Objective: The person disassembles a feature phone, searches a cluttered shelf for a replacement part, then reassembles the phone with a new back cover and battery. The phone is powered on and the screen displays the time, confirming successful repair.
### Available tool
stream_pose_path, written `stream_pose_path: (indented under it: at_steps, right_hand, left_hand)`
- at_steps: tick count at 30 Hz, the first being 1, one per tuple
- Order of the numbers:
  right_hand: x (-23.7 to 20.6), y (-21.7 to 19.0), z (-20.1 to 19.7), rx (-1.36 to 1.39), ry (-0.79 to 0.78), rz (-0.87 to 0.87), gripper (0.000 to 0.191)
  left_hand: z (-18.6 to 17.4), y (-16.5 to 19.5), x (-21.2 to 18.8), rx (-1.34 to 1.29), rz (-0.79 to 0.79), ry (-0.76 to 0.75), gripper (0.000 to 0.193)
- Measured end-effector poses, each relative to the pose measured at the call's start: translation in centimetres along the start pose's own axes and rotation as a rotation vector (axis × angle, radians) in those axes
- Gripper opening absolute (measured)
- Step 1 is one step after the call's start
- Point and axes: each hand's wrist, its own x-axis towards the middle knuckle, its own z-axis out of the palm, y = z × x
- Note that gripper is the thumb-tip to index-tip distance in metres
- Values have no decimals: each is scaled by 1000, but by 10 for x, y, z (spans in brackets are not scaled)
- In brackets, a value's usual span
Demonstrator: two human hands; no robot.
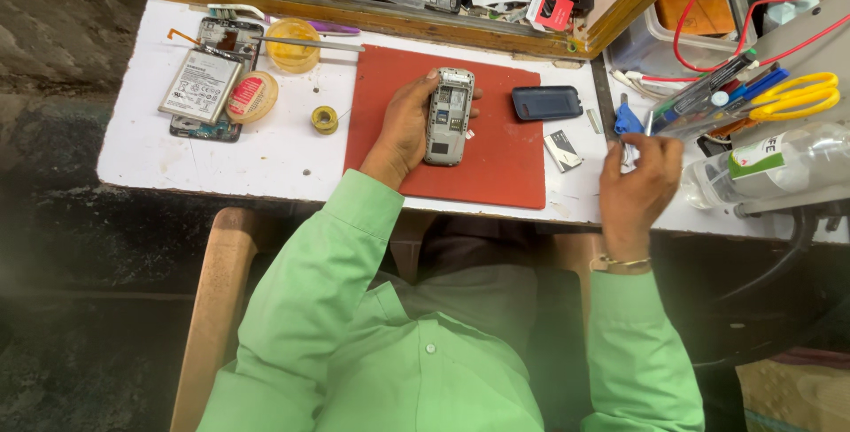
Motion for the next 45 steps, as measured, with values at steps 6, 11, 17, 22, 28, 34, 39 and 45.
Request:
stream_pose_path:
  at_steps: [6, 11, 17, 22, 28, 34, 39, 45]
  right_hand:
    - [-5, -76, 25, 560, -374, -12, 16]
    - [11, -115, 52, 470, -538, -44, 17]
    - [41, -109, 65, 433, -804, -15, 21]
    - [56, -109, 78, 401, -948, -3, 14]
    - [35, -112, 66, 578, -748, 329, 8]
    - [15, -136, 57, 1128, -403, 387, 6]
    - [9, -163, 64, 932, -290, 136, 14]
    - [12, -174, 70, 752, -186, -79, 16]
  left_hand:
    - [-4, -5, 4, -35, -6, -3, 46]
    - [-9, -6, 7, -58, 9, 10, 46]
    - [-10, -9, 7, -94, 12, -27, 44]
    - [-12, -10, 8, -99, 20, -18, 46]
    - [-13, -12, 12, -82, 54, -1, 44]
    - [-15, -15, 13, -121, 82, -29, 39]
    - [-16, -16, 15, -179, 80, 3, 37]
    - [-18, -20, 18, -146, 103, 50, 36]
